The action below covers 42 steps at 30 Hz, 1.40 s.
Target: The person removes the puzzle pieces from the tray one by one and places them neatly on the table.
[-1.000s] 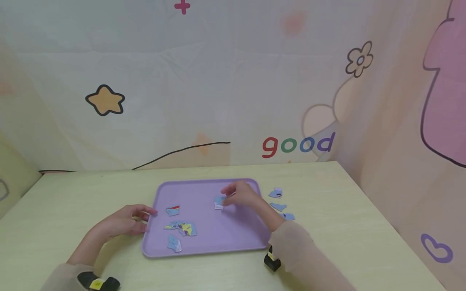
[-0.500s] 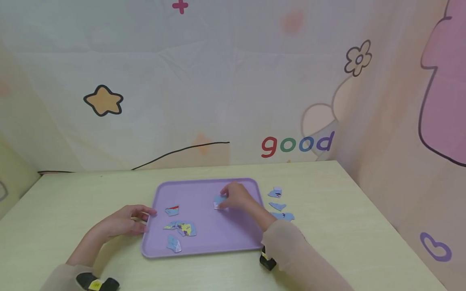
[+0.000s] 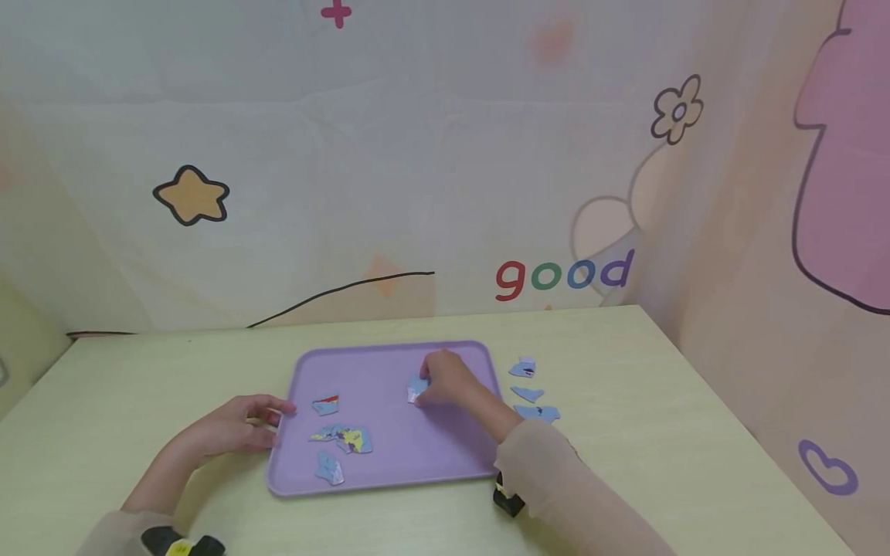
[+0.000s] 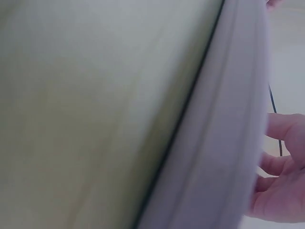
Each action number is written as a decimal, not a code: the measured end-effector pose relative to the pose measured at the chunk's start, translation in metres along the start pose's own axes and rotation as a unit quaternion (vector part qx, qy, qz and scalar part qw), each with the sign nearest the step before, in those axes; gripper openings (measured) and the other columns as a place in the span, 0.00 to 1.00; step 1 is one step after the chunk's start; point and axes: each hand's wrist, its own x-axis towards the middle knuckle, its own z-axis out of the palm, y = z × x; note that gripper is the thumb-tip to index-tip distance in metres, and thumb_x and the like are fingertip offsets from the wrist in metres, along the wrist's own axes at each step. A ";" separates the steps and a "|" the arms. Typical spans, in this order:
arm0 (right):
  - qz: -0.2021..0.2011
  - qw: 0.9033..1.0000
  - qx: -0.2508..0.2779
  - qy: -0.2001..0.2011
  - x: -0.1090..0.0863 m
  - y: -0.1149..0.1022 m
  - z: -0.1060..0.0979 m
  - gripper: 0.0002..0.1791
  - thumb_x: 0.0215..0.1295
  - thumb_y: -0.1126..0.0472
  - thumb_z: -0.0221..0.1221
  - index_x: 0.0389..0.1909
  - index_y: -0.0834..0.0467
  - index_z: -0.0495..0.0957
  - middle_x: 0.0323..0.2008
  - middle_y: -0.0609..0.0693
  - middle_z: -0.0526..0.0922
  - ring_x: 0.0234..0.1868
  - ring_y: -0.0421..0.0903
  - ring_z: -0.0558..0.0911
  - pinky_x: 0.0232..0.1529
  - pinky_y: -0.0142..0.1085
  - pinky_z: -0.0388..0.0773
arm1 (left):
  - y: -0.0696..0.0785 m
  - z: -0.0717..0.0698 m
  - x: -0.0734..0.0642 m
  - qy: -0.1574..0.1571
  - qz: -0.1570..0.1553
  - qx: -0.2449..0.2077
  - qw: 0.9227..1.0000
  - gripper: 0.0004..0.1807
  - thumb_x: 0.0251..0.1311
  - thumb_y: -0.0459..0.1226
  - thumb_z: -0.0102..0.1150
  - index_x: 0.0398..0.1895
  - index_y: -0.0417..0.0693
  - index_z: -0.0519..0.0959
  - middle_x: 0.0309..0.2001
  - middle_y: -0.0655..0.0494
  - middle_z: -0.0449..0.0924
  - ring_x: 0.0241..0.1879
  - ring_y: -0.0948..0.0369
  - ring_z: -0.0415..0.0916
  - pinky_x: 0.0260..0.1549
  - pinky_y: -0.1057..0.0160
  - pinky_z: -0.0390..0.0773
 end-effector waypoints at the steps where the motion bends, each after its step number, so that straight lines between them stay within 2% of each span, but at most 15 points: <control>1: -0.002 1.000 0.004 0.001 0.000 0.000 0.000 0.19 0.35 0.64 0.73 0.28 0.63 0.73 0.27 0.49 0.77 0.31 0.43 0.72 0.36 0.34 0.70 | 0.000 0.000 0.000 0.000 0.000 0.000 1.000 0.24 0.44 0.23 0.59 0.50 0.32 0.72 0.39 0.45 0.72 0.36 0.57 0.70 0.32 0.63 0.75; 7: -0.002 0.999 0.053 -0.005 -0.001 0.003 0.000 0.20 0.36 0.68 0.71 0.30 0.60 0.71 0.28 0.50 0.77 0.30 0.43 0.74 0.33 0.32 0.71 | 0.000 0.000 -0.001 -0.003 0.005 -0.002 1.000 0.24 0.44 0.23 0.59 0.50 0.32 0.72 0.39 0.45 0.72 0.35 0.57 0.70 0.32 0.63 0.76; 11: 0.023 0.992 0.114 -0.039 -0.002 0.008 -0.003 0.22 0.42 0.71 0.67 0.41 0.61 0.74 0.26 0.51 0.77 0.25 0.42 0.75 0.29 0.31 0.73 | 0.000 0.000 -0.001 -0.004 0.004 -0.001 1.000 0.24 0.45 0.23 0.60 0.50 0.32 0.72 0.40 0.45 0.72 0.36 0.57 0.70 0.32 0.63 0.76; 13: 0.036 0.987 0.144 -0.057 -0.002 0.011 -0.004 0.23 0.45 0.71 0.65 0.46 0.61 0.74 0.25 0.52 0.76 0.22 0.41 0.75 0.27 0.31 0.75 | 0.000 0.000 0.000 -0.004 0.003 -0.002 1.000 0.24 0.45 0.23 0.60 0.50 0.32 0.72 0.40 0.45 0.72 0.36 0.57 0.70 0.32 0.63 0.76; 15: 0.042 0.981 0.174 -0.074 -0.003 0.013 -0.006 0.23 0.47 0.73 0.63 0.48 0.63 0.75 0.23 0.52 0.75 0.19 0.41 0.75 0.24 0.32 0.76 | 0.000 0.000 0.000 -0.004 0.002 -0.003 1.000 0.24 0.45 0.23 0.60 0.50 0.33 0.72 0.40 0.45 0.72 0.36 0.57 0.70 0.32 0.63 0.75; 19: 0.045 0.971 0.215 -0.098 -0.006 0.016 -0.010 0.16 0.47 0.75 0.61 0.41 0.67 0.77 0.22 0.50 0.71 0.18 0.40 0.74 0.23 0.32 0.76 | 0.000 0.001 0.000 -0.006 0.000 -0.007 1.000 0.24 0.45 0.23 0.60 0.50 0.33 0.72 0.40 0.45 0.72 0.36 0.57 0.70 0.32 0.63 0.76; 23: 0.052 0.957 0.261 -0.114 -0.008 0.020 -0.012 0.14 0.48 0.75 0.60 0.39 0.70 0.76 0.21 0.49 0.70 0.20 0.41 0.75 0.25 0.34 0.78 | 0.000 0.001 0.000 -0.006 0.000 -0.010 1.000 0.24 0.45 0.23 0.60 0.50 0.33 0.72 0.40 0.45 0.72 0.36 0.57 0.70 0.32 0.63 0.76; 31: 0.085 0.929 0.333 -0.133 -0.014 0.029 -0.017 0.16 0.50 0.75 0.59 0.42 0.72 0.73 0.25 0.53 0.72 0.25 0.45 0.81 0.30 0.38 0.80 | 0.000 0.001 0.000 -0.006 -0.002 -0.015 1.000 0.24 0.45 0.23 0.59 0.50 0.32 0.71 0.39 0.45 0.72 0.36 0.57 0.70 0.32 0.64 0.76; 36: 0.087 0.913 0.373 -0.140 -0.018 0.035 -0.020 0.16 0.51 0.76 0.56 0.43 0.73 0.72 0.27 0.54 0.73 0.26 0.46 0.81 0.32 0.40 0.80 | 0.000 0.001 -0.001 -0.002 -0.003 -0.012 1.000 0.24 0.45 0.22 0.59 0.49 0.32 0.72 0.39 0.45 0.72 0.35 0.57 0.70 0.31 0.64 0.75; 40: 0.089 0.906 0.389 -0.139 -0.021 0.040 -0.022 0.16 0.53 0.77 0.54 0.44 0.74 0.70 0.27 0.54 0.72 0.27 0.46 0.80 0.34 0.41 0.80 | 0.001 0.001 -0.001 0.001 -0.004 -0.011 1.000 0.23 0.44 0.22 0.59 0.49 0.32 0.72 0.39 0.45 0.72 0.35 0.57 0.70 0.31 0.64 0.76; 42: 0.092 0.907 0.389 -0.133 -0.023 0.042 -0.024 0.16 0.52 0.77 0.55 0.44 0.75 0.70 0.27 0.54 0.71 0.27 0.46 0.80 0.34 0.41 0.80 | 0.000 0.001 -0.001 0.000 -0.004 -0.011 1.000 0.23 0.45 0.22 0.59 0.49 0.32 0.72 0.39 0.45 0.72 0.35 0.57 0.70 0.31 0.64 0.76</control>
